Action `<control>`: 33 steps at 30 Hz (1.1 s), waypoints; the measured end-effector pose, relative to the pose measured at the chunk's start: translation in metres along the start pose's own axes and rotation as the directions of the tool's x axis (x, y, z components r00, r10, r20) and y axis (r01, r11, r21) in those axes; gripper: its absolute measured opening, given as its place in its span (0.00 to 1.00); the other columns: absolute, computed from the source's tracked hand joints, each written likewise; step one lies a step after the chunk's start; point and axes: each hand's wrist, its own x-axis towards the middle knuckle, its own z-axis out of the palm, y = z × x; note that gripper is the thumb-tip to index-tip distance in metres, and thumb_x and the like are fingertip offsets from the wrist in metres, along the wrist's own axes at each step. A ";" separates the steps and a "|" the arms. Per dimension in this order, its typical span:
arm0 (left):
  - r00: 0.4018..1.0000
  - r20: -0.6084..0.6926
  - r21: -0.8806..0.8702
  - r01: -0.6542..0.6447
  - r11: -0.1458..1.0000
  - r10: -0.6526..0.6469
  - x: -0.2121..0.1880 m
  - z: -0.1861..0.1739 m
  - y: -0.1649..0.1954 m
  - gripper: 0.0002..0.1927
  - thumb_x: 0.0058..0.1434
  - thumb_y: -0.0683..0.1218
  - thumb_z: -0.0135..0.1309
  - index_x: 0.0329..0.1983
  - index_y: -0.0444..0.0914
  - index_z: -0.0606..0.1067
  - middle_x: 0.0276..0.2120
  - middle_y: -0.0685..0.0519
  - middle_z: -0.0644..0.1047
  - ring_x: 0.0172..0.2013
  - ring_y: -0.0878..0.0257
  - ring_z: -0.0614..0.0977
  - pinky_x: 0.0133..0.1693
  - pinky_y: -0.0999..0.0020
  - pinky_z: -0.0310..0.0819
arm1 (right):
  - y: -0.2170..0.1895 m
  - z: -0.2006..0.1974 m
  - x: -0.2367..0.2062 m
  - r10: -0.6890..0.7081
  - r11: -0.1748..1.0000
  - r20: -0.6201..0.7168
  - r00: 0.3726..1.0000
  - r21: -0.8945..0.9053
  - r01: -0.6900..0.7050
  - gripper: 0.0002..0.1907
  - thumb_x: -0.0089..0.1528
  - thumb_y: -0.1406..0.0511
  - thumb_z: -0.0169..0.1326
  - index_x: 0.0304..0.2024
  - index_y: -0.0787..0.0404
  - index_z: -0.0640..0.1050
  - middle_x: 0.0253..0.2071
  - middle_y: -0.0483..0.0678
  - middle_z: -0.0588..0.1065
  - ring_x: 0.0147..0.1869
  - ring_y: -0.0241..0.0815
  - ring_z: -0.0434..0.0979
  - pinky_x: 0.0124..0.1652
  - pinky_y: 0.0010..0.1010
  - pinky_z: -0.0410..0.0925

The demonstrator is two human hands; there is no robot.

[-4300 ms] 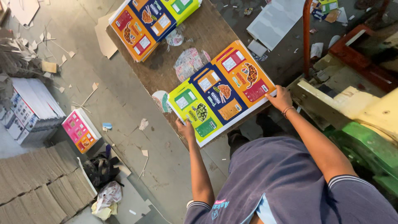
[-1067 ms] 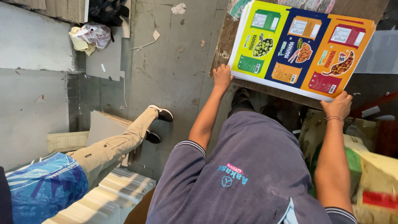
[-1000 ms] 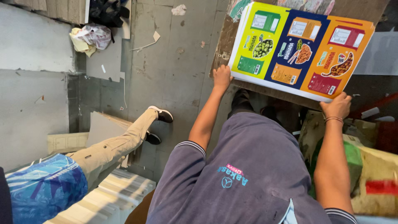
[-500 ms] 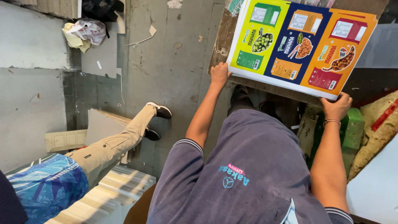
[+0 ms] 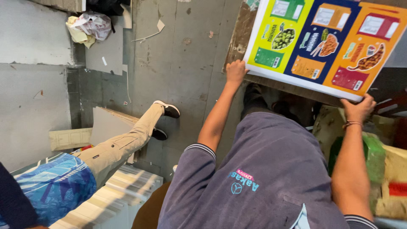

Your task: The person repeatedly picks up flat, colorful printed boxes from a table and places them onto a nearby green machine. The action is performed one at a time in a repetitive loop.

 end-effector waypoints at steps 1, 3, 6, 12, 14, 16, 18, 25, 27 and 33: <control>0.999 0.019 -0.023 0.034 0.999 -0.034 -0.001 0.002 -0.001 0.18 0.45 0.55 0.71 0.33 0.42 0.78 0.33 0.52 0.78 0.37 0.52 0.82 0.41 0.50 0.70 | 0.001 0.002 -0.002 -0.026 1.000 0.017 1.000 -0.014 0.026 0.42 0.53 0.57 0.78 0.61 0.63 0.69 0.61 0.61 0.68 0.68 0.63 0.67 0.67 0.50 0.63; 0.995 0.043 -0.057 0.091 0.994 -0.089 -0.006 0.006 -0.004 0.20 0.44 0.54 0.71 0.34 0.42 0.77 0.35 0.51 0.78 0.38 0.51 0.82 0.42 0.51 0.71 | 0.003 0.007 -0.007 -0.018 0.996 -0.064 0.998 0.082 0.023 0.47 0.51 0.60 0.76 0.65 0.66 0.66 0.63 0.61 0.68 0.71 0.62 0.66 0.70 0.49 0.62; 0.989 0.019 -0.200 0.144 0.969 -0.143 -0.024 0.015 -0.006 0.26 0.50 0.53 0.70 0.50 0.41 0.75 0.45 0.49 0.76 0.46 0.49 0.80 0.45 0.49 0.72 | 0.000 0.014 -0.012 -0.084 0.992 -0.126 0.988 0.081 0.094 0.54 0.50 0.62 0.76 0.71 0.71 0.61 0.68 0.64 0.65 0.76 0.65 0.62 0.73 0.49 0.58; 0.887 -0.154 -0.463 0.324 0.825 -0.435 -0.074 0.022 0.021 0.36 0.56 0.55 0.65 0.66 0.40 0.69 0.62 0.44 0.66 0.62 0.44 0.68 0.59 0.43 0.64 | -0.009 0.000 -0.013 0.025 0.973 -0.028 0.999 0.229 -0.018 0.57 0.50 0.60 0.76 0.74 0.69 0.59 0.72 0.64 0.65 0.78 0.62 0.63 0.78 0.46 0.57; 0.892 -0.106 -0.518 0.328 0.790 -0.439 -0.082 0.021 0.041 0.30 0.58 0.54 0.64 0.61 0.41 0.72 0.63 0.46 0.68 0.63 0.45 0.69 0.59 0.43 0.63 | -0.006 -0.008 -0.015 -0.007 0.983 -0.032 0.999 0.185 0.013 0.58 0.52 0.58 0.77 0.74 0.71 0.58 0.71 0.66 0.63 0.78 0.65 0.62 0.76 0.47 0.56; 0.929 -0.051 -0.577 0.273 0.770 -0.367 -0.084 0.021 0.064 0.23 0.61 0.53 0.62 0.57 0.41 0.75 0.62 0.47 0.70 0.64 0.47 0.72 0.60 0.44 0.64 | 0.000 -0.011 -0.020 -0.147 0.986 -0.087 0.985 0.067 0.153 0.60 0.56 0.58 0.78 0.75 0.75 0.54 0.73 0.71 0.58 0.79 0.70 0.58 0.76 0.50 0.54; 0.983 -0.008 -0.645 0.136 0.752 -0.185 -0.078 0.022 0.090 0.21 0.62 0.52 0.62 0.55 0.41 0.75 0.59 0.47 0.73 0.61 0.48 0.74 0.58 0.49 0.68 | 0.000 -0.017 -0.027 0.047 0.988 -0.134 0.990 0.153 -0.026 0.54 0.57 0.57 0.75 0.73 0.72 0.57 0.71 0.67 0.61 0.78 0.67 0.58 0.75 0.50 0.54; 0.842 -0.009 -0.759 -0.357 0.545 0.539 -0.049 0.044 0.190 0.13 0.64 0.46 0.62 0.50 0.39 0.77 0.52 0.46 0.78 0.55 0.47 0.79 0.55 0.58 0.73 | -0.033 -0.164 -0.111 0.161 0.764 0.298 0.941 0.565 -0.310 0.32 0.60 0.58 0.63 0.65 0.57 0.73 0.56 0.51 0.76 0.51 0.44 0.75 0.47 0.36 0.71; 0.784 0.083 -0.760 -0.349 0.549 0.615 -0.050 0.054 0.219 0.14 0.63 0.46 0.63 0.49 0.38 0.77 0.48 0.45 0.77 0.50 0.48 0.79 0.51 0.59 0.75 | -0.056 -0.261 -0.164 -0.013 0.772 0.269 0.963 0.615 -0.162 0.32 0.60 0.53 0.59 0.63 0.59 0.73 0.67 0.52 0.72 0.69 0.43 0.72 0.62 0.38 0.65; 0.505 0.186 -0.841 -0.362 0.403 0.843 -0.076 0.071 0.316 0.14 0.61 0.45 0.62 0.49 0.37 0.77 0.43 0.47 0.78 0.43 0.56 0.82 0.46 0.62 0.77 | -0.090 -0.409 -0.284 0.169 0.757 -0.624 0.763 0.578 0.305 0.35 0.63 0.46 0.48 0.67 0.58 0.69 0.67 0.50 0.71 0.70 0.45 0.70 0.64 0.39 0.65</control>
